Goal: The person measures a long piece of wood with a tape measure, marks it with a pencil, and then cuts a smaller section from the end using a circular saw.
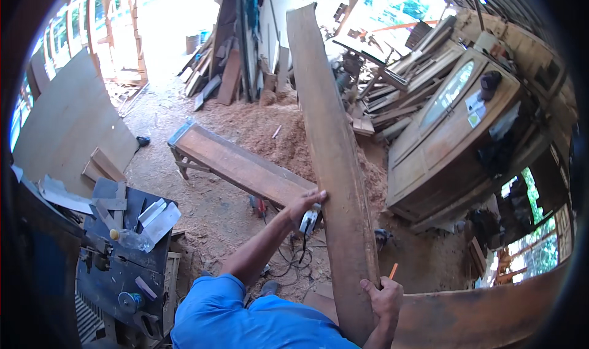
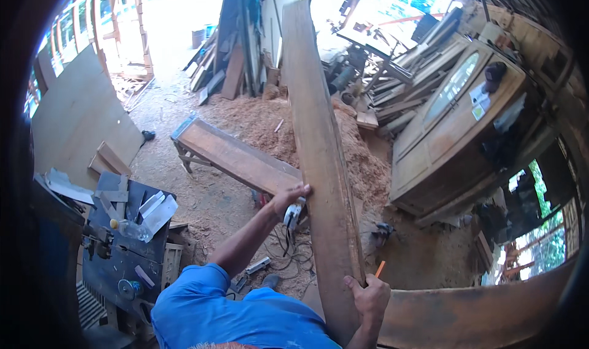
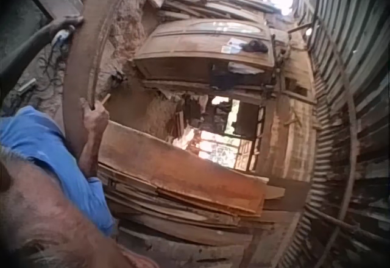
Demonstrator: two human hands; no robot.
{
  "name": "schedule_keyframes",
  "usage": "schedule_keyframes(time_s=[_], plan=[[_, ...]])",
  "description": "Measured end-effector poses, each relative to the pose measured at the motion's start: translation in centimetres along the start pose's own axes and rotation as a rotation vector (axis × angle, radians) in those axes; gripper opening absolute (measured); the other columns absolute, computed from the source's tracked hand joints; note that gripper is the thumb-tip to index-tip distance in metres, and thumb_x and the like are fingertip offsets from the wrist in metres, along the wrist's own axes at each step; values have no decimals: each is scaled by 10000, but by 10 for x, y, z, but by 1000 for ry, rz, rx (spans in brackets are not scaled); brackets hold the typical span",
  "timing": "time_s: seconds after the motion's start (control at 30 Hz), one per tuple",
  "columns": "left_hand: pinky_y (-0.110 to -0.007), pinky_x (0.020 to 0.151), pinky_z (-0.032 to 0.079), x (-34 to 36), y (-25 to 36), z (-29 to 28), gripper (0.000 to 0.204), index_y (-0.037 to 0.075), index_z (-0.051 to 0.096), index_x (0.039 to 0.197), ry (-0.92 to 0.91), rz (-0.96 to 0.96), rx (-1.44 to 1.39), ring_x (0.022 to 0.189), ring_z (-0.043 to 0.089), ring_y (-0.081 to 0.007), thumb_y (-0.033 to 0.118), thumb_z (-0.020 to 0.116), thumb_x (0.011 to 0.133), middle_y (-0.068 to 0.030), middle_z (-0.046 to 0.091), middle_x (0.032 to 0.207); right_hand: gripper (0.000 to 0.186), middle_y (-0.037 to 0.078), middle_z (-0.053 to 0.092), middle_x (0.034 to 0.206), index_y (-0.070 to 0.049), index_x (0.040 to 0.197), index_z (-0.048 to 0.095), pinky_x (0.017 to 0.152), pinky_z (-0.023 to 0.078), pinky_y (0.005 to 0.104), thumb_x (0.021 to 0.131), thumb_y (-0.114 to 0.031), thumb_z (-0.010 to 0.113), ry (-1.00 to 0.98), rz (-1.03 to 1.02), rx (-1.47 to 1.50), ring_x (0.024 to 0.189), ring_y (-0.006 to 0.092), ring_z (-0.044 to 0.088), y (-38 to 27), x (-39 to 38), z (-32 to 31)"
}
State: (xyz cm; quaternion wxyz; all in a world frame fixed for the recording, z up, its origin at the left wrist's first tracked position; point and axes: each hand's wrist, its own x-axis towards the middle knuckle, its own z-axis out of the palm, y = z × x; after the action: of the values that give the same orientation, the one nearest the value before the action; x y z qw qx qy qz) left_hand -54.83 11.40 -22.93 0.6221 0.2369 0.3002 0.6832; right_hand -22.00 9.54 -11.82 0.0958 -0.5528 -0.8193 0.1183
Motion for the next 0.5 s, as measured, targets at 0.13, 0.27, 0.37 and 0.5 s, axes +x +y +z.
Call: schedule_keyframes(time_s=[0.13, 0.27, 0.37, 0.5], plan=[[-269, 658, 518, -12, -53, -35, 330, 80, 580, 1204, 187, 8, -82, 792, 629, -95, 332, 598, 992, 4, 647, 953, 593, 212, 626, 622, -14, 674, 637, 632, 487, 507, 680, -581, 808, -126, 33, -110, 641, 418, 642, 1, 6, 9], [-249, 440, 504, -34, -96, -59, 299, 116, 596, 1104, 275, -18, -209, 529, 623, -118, 386, 615, 977, -2, 662, 797, 630, 214, 671, 696, -32, 743, 693, 702, 516, 511, 678, -654, 764, -203, -22, -214, 723, 410, 679, 3, 17, 10], [-282, 415, 512, -45, -123, -61, 289, 150, 590, 1040, 321, -133, -313, 477, 613, -148, 424, 633, 959, -19, 649, 700, 636, 210, 693, 742, -49, 800, 721, 740, 536, 501, 683, -673, 750, -244, -80, -315, 768, 403, 697, 3, 31, 3], [-319, 422, 532, -50, -143, -60, 285, 181, 570, 941, 375, -192, -451, 482, 638, -190, 462, 617, 958, -34, 628, 622, 619, 202, 704, 774, -70, 851, 741, 775, 540, 483, 687, -666, 752, -303, -133, -390, 803, 385, 703, -5, 55, -14]])
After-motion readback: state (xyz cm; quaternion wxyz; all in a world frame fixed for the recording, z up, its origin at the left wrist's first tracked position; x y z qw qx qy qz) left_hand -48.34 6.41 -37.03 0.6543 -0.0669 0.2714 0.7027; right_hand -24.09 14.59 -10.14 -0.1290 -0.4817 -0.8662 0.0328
